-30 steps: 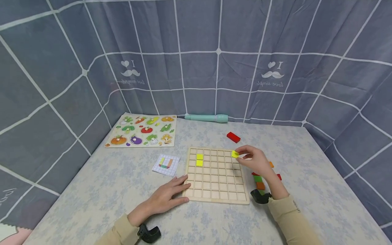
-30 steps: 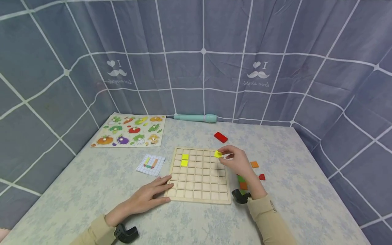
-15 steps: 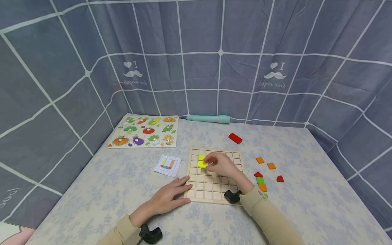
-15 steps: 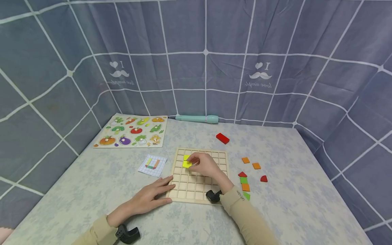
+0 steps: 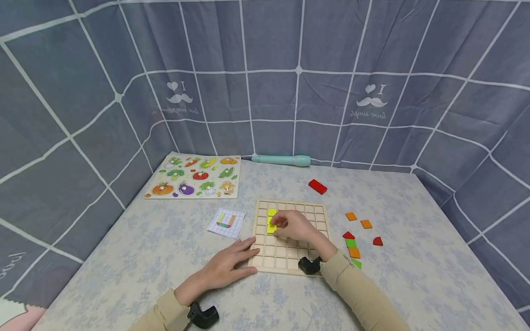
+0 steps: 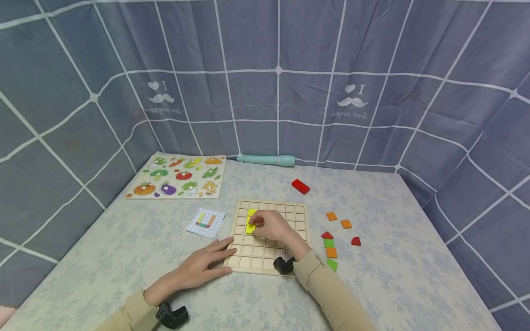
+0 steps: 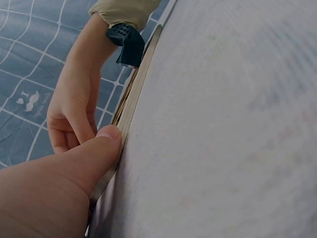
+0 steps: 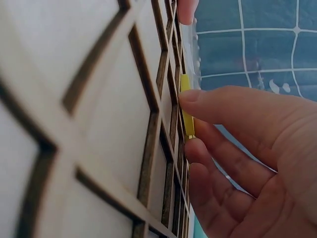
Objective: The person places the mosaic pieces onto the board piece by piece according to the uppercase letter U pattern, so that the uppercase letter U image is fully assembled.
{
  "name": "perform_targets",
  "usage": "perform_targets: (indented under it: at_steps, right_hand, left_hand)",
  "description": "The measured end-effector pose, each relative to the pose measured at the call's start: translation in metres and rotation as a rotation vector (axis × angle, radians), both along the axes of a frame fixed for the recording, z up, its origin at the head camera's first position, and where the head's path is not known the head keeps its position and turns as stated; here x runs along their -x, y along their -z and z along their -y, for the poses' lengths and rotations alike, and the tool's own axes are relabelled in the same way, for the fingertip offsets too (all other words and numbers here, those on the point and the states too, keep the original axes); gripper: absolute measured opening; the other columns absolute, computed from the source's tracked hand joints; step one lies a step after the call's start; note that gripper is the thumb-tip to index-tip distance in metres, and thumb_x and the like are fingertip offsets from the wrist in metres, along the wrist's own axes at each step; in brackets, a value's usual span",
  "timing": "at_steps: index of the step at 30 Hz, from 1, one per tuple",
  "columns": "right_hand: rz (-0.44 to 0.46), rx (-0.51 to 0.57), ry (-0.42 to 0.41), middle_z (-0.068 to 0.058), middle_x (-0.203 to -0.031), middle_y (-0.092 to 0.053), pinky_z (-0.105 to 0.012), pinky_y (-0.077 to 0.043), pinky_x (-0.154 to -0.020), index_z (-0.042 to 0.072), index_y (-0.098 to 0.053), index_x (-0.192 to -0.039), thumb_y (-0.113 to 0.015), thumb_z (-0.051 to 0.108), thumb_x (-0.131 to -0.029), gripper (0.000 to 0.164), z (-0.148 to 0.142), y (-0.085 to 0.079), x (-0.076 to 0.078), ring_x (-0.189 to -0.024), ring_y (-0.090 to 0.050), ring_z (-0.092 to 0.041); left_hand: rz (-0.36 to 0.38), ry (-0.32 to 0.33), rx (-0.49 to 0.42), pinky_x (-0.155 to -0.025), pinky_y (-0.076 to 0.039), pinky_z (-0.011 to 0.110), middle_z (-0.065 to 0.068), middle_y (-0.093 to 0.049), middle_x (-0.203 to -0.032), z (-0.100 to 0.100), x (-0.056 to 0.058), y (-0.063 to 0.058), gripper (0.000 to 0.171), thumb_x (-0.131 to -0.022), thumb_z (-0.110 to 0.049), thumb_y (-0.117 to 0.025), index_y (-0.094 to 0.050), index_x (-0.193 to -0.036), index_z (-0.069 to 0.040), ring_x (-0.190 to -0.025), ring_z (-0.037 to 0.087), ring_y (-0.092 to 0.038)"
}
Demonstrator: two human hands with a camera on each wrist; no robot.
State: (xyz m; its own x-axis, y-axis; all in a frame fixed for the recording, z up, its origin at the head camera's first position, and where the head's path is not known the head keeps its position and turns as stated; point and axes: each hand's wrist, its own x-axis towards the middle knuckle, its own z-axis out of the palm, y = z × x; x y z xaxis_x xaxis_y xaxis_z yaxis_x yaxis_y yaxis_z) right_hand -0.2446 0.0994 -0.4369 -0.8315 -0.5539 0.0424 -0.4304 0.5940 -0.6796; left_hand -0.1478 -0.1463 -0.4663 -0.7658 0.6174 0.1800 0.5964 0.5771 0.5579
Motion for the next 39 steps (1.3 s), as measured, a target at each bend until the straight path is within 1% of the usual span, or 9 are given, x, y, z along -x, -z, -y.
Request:
perform_targets:
  at_steps: [5, 9, 15, 18, 20, 24, 29, 34, 39]
  right_hand:
    - [0.0, 0.0, -0.01, 0.003, -0.085, -0.061, -0.028, -0.051, -0.07, 0.014, -0.067, -0.098, -0.077, 0.013, -0.079, 0.022, 0.001, 0.001, 0.001, -0.078, -0.057, -0.012]
    - [0.001, 0.006, -0.015, 0.002, -0.086, -0.062, -0.027, -0.051, -0.07, 0.013, -0.067, -0.099, -0.077, 0.013, -0.079, 0.023, 0.0, 0.002, 0.001, -0.078, -0.056, -0.011]
    - [0.013, 0.014, -0.035, 0.0, -0.095, -0.063, -0.027, -0.053, -0.074, 0.011, -0.067, -0.104, -0.076, 0.011, -0.08, 0.026, -0.002, -0.002, -0.004, -0.086, -0.059, -0.015]
    - [0.036, 0.032, -0.033, -0.003, -0.102, -0.064, -0.027, -0.054, -0.077, 0.008, -0.066, -0.109, -0.074, 0.01, -0.082, 0.028, -0.005, -0.01, -0.008, -0.091, -0.06, -0.018]
    - [0.036, 0.042, -0.021, -0.003, -0.106, -0.064, -0.029, -0.054, -0.08, 0.007, -0.065, -0.111, -0.073, 0.012, -0.083, 0.03, -0.009, -0.016, -0.01, -0.094, -0.061, -0.019]
    - [-0.006, 0.062, -0.004, -0.004, -0.111, -0.064, -0.037, -0.053, -0.084, 0.005, -0.065, -0.114, -0.073, 0.016, -0.083, 0.034, -0.027, -0.031, -0.012, -0.096, -0.061, -0.02]
    - [-0.025, 0.129, 0.027, -0.011, -0.114, -0.063, -0.042, -0.051, -0.087, 0.005, -0.064, -0.117, -0.073, 0.02, -0.084, 0.037, -0.059, -0.049, -0.016, -0.099, -0.06, -0.023]
    - [-0.035, 0.191, 0.107, -0.013, -0.115, -0.062, -0.041, -0.05, -0.089, 0.007, -0.063, -0.119, -0.071, 0.023, -0.086, 0.038, -0.091, -0.061, -0.019, -0.101, -0.059, -0.024]
    - [-0.035, 0.197, 0.178, -0.012, -0.116, -0.061, -0.038, -0.05, -0.09, 0.007, -0.061, -0.12, -0.069, 0.025, -0.088, 0.038, -0.12, -0.067, -0.02, -0.103, -0.059, -0.025]
  left_hand:
    - [-0.017, 0.002, 0.0, -0.114, -0.023, 0.041, 0.007, -0.034, -0.149, 0.0, 0.0, 0.0, 0.054, -0.092, -0.044, -0.057, -0.054, -0.134, -0.01, -0.137, 0.022, -0.03]
    - [-0.023, 0.004, -0.004, -0.114, -0.023, 0.042, 0.008, -0.034, -0.149, 0.0, 0.0, 0.001, 0.054, -0.092, -0.043, -0.057, -0.054, -0.134, -0.009, -0.137, 0.022, -0.03]
    - [-0.017, 0.0, 0.001, -0.114, -0.023, 0.041, 0.008, -0.034, -0.149, 0.0, 0.0, 0.001, 0.055, -0.092, -0.043, -0.057, -0.054, -0.134, -0.009, -0.137, 0.022, -0.03]
    - [-0.012, -0.003, 0.008, -0.114, -0.022, 0.041, 0.007, -0.033, -0.149, 0.0, 0.0, 0.001, 0.055, -0.092, -0.044, -0.057, -0.053, -0.135, -0.009, -0.137, 0.022, -0.029]
    - [-0.009, -0.004, 0.008, -0.114, -0.022, 0.041, 0.007, -0.033, -0.15, 0.0, 0.0, 0.001, 0.055, -0.092, -0.044, -0.057, -0.053, -0.135, -0.009, -0.137, 0.022, -0.029]
    - [-0.007, -0.002, 0.006, -0.115, -0.022, 0.04, 0.007, -0.032, -0.15, 0.0, 0.001, 0.001, 0.056, -0.092, -0.044, -0.057, -0.053, -0.135, -0.009, -0.137, 0.021, -0.029]
    - [-0.009, 0.006, 0.003, -0.115, -0.021, 0.039, 0.007, -0.032, -0.15, 0.0, 0.001, 0.001, 0.057, -0.092, -0.045, -0.057, -0.052, -0.136, -0.008, -0.138, 0.02, -0.028]
    - [-0.013, 0.005, 0.004, -0.115, -0.021, 0.038, 0.007, -0.032, -0.15, 0.0, 0.001, 0.0, 0.057, -0.092, -0.044, -0.057, -0.052, -0.136, -0.008, -0.138, 0.02, -0.028]
    - [-0.012, 0.005, 0.009, -0.115, -0.022, 0.039, 0.008, -0.032, -0.15, 0.0, 0.0, -0.001, 0.056, -0.092, -0.043, -0.057, -0.052, -0.135, -0.008, -0.137, 0.021, -0.028]
